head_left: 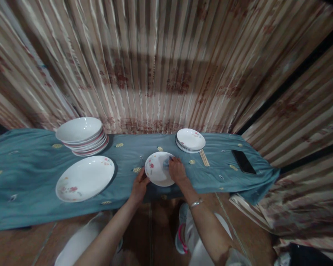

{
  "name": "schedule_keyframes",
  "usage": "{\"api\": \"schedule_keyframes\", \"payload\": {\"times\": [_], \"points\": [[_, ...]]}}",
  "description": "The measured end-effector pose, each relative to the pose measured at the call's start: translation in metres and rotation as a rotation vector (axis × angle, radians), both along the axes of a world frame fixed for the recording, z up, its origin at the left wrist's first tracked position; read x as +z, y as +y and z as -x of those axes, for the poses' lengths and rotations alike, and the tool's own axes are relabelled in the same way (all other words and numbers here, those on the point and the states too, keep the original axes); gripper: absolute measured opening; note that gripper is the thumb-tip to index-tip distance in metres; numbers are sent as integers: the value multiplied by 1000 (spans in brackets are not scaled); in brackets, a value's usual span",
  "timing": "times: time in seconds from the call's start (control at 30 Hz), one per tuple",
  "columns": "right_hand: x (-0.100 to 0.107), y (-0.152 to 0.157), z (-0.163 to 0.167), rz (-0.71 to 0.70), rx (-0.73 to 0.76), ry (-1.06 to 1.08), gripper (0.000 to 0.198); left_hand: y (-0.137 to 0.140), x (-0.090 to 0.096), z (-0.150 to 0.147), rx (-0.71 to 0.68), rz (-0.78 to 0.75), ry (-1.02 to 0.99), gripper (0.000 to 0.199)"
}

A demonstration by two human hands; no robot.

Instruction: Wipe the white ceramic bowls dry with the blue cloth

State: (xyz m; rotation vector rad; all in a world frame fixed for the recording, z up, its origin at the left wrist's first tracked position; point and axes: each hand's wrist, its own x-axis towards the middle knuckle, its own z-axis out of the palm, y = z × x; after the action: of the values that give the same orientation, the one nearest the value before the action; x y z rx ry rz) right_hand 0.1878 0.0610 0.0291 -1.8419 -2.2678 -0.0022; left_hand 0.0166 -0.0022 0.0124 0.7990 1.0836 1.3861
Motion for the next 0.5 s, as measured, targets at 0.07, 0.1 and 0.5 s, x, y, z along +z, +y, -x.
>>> {"api": "schedule_keyframes", "payload": {"times": [0.07,0.1,0.5], "points": [[0,6,5,0,-8,68,33,1,0,0,3,-9,3,53],[-1,8,8,-4,-6,118,31,1,1,1,3,-14,9,53],[4,10,64,47,50,392,40,3,-3,6,-73,-80,110,56]]}}
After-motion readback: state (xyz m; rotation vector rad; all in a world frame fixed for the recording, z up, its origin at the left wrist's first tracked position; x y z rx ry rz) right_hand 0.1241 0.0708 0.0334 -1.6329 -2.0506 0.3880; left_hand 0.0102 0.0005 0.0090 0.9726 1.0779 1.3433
